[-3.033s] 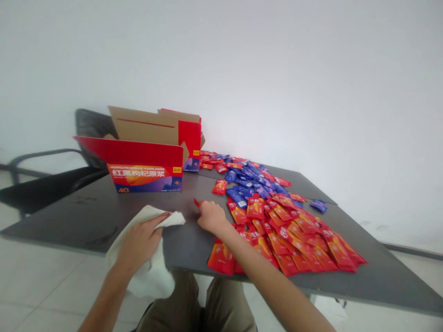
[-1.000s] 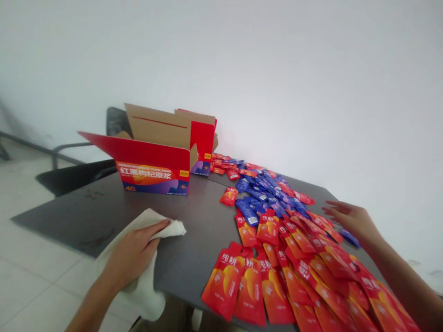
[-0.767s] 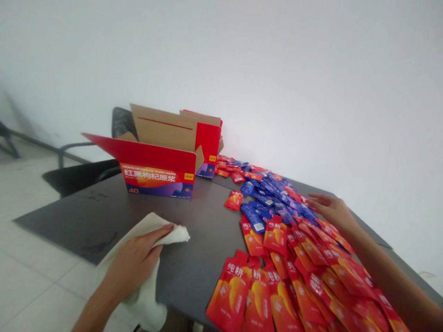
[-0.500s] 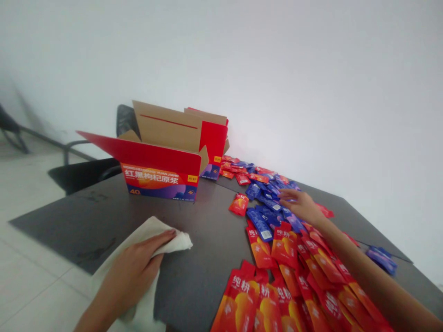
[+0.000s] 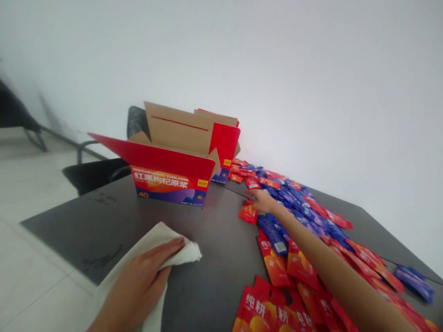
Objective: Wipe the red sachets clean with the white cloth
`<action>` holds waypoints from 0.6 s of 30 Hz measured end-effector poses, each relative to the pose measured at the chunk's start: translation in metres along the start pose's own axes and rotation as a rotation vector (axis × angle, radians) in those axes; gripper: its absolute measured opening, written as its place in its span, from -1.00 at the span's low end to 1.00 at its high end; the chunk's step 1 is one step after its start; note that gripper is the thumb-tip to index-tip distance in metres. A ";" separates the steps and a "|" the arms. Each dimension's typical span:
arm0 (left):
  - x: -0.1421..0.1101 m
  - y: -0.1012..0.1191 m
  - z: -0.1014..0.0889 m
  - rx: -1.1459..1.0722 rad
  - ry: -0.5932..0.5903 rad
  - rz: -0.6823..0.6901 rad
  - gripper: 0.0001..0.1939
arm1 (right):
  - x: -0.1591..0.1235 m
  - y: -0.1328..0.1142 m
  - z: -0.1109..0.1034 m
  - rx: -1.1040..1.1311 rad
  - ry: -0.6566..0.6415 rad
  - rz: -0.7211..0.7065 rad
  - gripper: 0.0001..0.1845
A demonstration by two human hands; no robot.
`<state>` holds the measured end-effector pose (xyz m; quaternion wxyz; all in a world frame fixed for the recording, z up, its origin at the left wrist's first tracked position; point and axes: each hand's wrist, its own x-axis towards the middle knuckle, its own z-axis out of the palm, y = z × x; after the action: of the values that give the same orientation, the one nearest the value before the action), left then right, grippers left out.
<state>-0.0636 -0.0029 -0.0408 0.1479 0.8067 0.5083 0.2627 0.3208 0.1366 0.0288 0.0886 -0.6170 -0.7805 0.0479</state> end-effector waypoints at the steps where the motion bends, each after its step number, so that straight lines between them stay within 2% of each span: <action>1: 0.000 -0.001 0.001 0.004 0.008 0.008 -0.49 | 0.005 0.004 -0.001 -0.008 0.025 0.030 -0.39; 5: 0.000 -0.001 0.001 0.025 0.051 0.061 -0.49 | 0.026 0.023 -0.005 -0.058 0.143 0.197 -0.46; 8: 0.000 0.001 -0.002 0.067 0.092 0.101 -0.50 | 0.042 0.036 -0.002 -0.108 0.179 0.311 -0.52; 11: -0.001 0.002 -0.003 0.109 0.172 0.181 -0.48 | 0.058 0.043 0.006 -0.162 0.163 0.386 -0.57; 14: -0.002 0.000 -0.003 0.118 0.237 0.269 -0.46 | 0.075 0.045 0.015 -0.217 0.114 0.450 -0.46; 18: -0.001 -0.004 -0.003 0.108 0.240 0.307 -0.39 | 0.096 0.042 0.022 -0.273 0.053 0.510 -0.50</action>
<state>-0.0684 -0.0019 -0.0410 0.0008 0.8442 0.4069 0.3488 0.3349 0.2403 0.0072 0.0103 -0.8006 -0.5968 -0.0529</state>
